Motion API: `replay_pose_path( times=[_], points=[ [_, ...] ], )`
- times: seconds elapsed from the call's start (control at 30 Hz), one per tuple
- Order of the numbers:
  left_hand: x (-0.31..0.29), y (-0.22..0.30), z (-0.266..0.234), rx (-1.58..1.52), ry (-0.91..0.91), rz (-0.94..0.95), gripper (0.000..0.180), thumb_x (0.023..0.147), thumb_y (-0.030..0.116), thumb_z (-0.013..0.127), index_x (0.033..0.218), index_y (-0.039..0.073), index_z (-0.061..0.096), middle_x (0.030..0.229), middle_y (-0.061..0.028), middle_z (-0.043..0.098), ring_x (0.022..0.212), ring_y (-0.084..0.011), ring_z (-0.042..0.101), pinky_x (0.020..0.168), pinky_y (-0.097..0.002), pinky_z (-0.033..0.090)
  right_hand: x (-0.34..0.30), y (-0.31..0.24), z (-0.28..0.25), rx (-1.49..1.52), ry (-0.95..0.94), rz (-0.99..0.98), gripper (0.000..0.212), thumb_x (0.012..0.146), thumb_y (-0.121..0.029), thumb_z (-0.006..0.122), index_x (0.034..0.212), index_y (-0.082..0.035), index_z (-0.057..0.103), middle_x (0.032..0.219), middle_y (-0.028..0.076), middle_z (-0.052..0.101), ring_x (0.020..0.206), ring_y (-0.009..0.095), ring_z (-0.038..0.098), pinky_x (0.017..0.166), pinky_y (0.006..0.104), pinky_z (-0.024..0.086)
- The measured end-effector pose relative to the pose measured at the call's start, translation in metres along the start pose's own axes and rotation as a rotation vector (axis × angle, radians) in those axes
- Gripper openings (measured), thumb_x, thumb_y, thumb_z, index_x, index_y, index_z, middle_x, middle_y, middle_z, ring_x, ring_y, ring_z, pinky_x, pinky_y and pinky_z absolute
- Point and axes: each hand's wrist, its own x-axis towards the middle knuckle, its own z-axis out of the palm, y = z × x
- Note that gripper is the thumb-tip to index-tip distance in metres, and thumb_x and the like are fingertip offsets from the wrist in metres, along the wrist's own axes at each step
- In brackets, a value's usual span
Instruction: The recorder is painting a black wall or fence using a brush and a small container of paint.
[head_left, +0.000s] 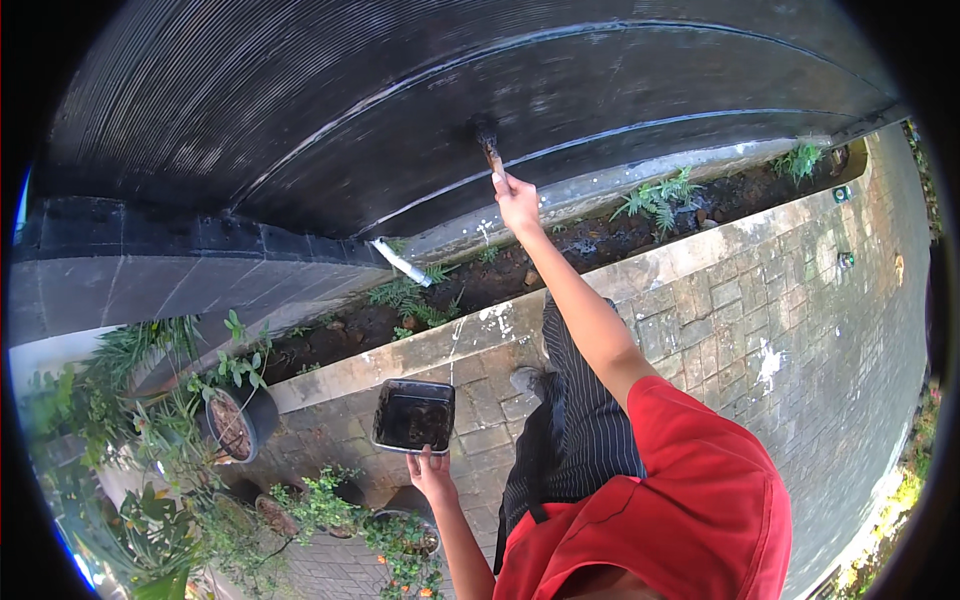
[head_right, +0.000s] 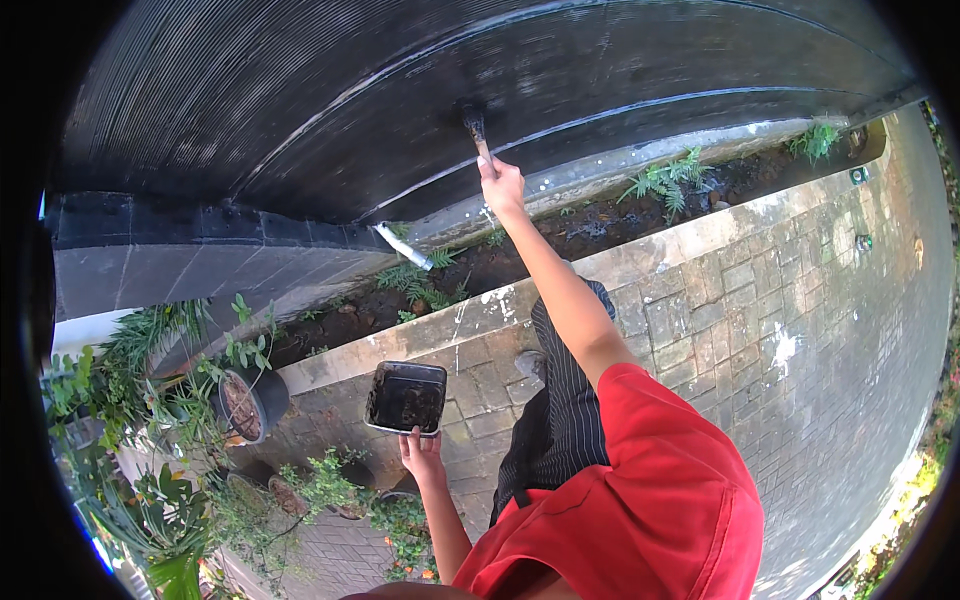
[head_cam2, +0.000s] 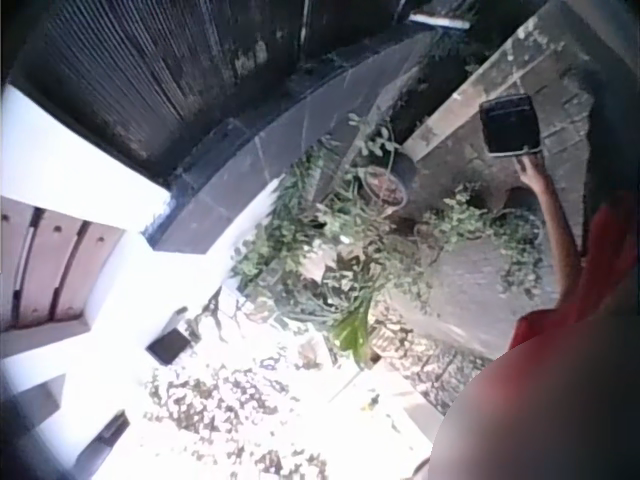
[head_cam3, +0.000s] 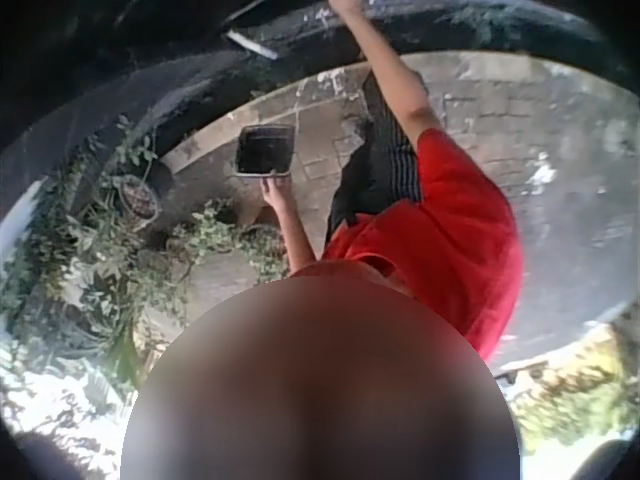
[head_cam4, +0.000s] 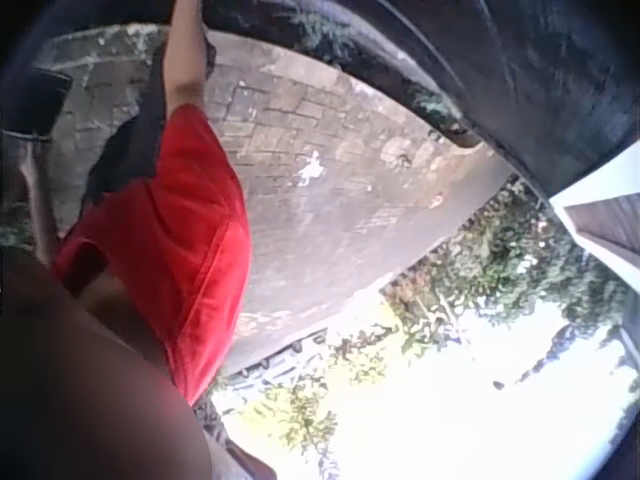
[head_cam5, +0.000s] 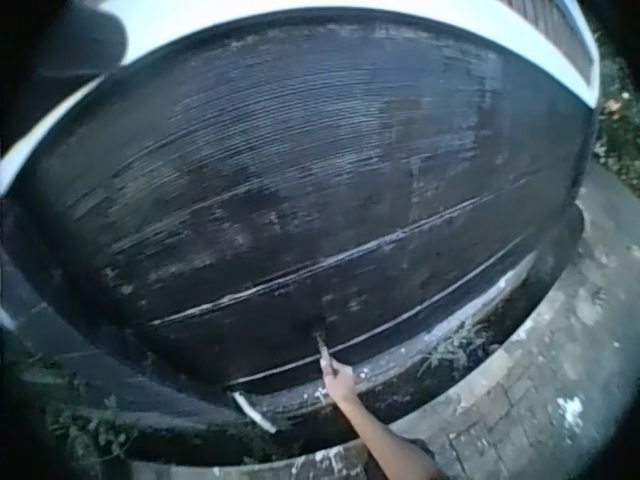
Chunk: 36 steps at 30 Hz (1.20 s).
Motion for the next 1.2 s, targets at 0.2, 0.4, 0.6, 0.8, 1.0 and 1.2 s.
replay_pose_path(
  times=[0.2, 0.4, 0.6, 0.8, 1.0, 1.2],
  points=[
    [-0.004, 0.003, -0.006, -0.019, 0.027, 0.009, 0.056, 0.076, 0.006, 0.063, 0.125, 0.008, 0.036, 0.112, -0.0115, 0.052, 0.095, -0.0270, 0.057, 0.078, -0.0387, 0.049, -0.003, -0.003, 0.002, -0.008, -0.010, 0.009, 0.031, 0.083, -0.030, 0.058, 0.101, -0.006, 0.062, 0.066, 0.013, 0.063, 0.059, 0.012, 0.057, 0.059, 0.0290, 0.045],
    [-0.002, -0.004, -0.023, -0.012, 0.019, 0.018, 0.043, 0.080, 0.014, 0.061, 0.119, 0.010, 0.042, 0.112, -0.0091, 0.052, 0.096, -0.0268, 0.056, 0.079, -0.0399, 0.050, 0.006, 0.006, 0.002, -0.012, -0.007, -0.031, 0.030, 0.083, -0.029, 0.059, 0.104, -0.007, 0.062, 0.062, 0.007, 0.059, 0.057, 0.007, 0.050, 0.058, 0.0268, 0.043],
    [-0.004, -0.006, -0.021, -0.046, 0.037, -0.005, 0.044, 0.080, 0.013, 0.061, 0.119, 0.010, 0.041, 0.111, -0.0093, 0.053, 0.096, -0.0272, 0.055, 0.079, -0.0407, 0.049, 0.002, 0.006, 0.005, -0.005, 0.006, -0.006, 0.029, 0.083, -0.028, 0.059, 0.102, -0.006, 0.063, 0.057, 0.005, 0.056, 0.054, 0.006, 0.047, 0.055, 0.0258, 0.042],
    [-0.002, -0.001, -0.016, -0.054, 0.029, 0.003, 0.056, 0.077, 0.007, 0.062, 0.126, 0.007, 0.034, 0.113, -0.0119, 0.051, 0.097, -0.0276, 0.056, 0.079, -0.0392, 0.049, -0.005, 0.002, 0.008, 0.015, -0.025, 0.041, 0.029, 0.084, -0.029, 0.058, 0.098, -0.005, 0.064, 0.054, 0.002, 0.053, 0.048, 0.008, 0.047, 0.047, 0.0271, 0.039],
    [-0.003, -0.003, -0.020, -0.026, 0.036, -0.009, 0.057, 0.077, 0.006, 0.062, 0.126, 0.007, 0.033, 0.113, -0.0124, 0.051, 0.098, -0.0276, 0.056, 0.078, -0.0385, 0.049, -0.013, -0.009, 0.014, 0.217, -0.061, 0.129, 0.030, 0.086, -0.032, 0.056, 0.096, -0.004, 0.063, 0.056, 0.000, 0.051, 0.038, 0.005, 0.040, 0.034, 0.0234, 0.033],
    [-0.007, -0.001, -0.015, -0.040, 0.017, 0.000, 0.056, 0.077, 0.006, 0.062, 0.126, 0.007, 0.033, 0.114, -0.0131, 0.050, 0.097, -0.0274, 0.056, 0.078, -0.0373, 0.050, -0.016, -0.008, 0.016, 0.224, -0.032, 0.110, 0.030, 0.085, -0.033, 0.056, 0.089, -0.004, 0.065, 0.053, -0.001, 0.051, 0.041, 0.006, 0.043, 0.038, 0.0268, 0.035]
  ],
)
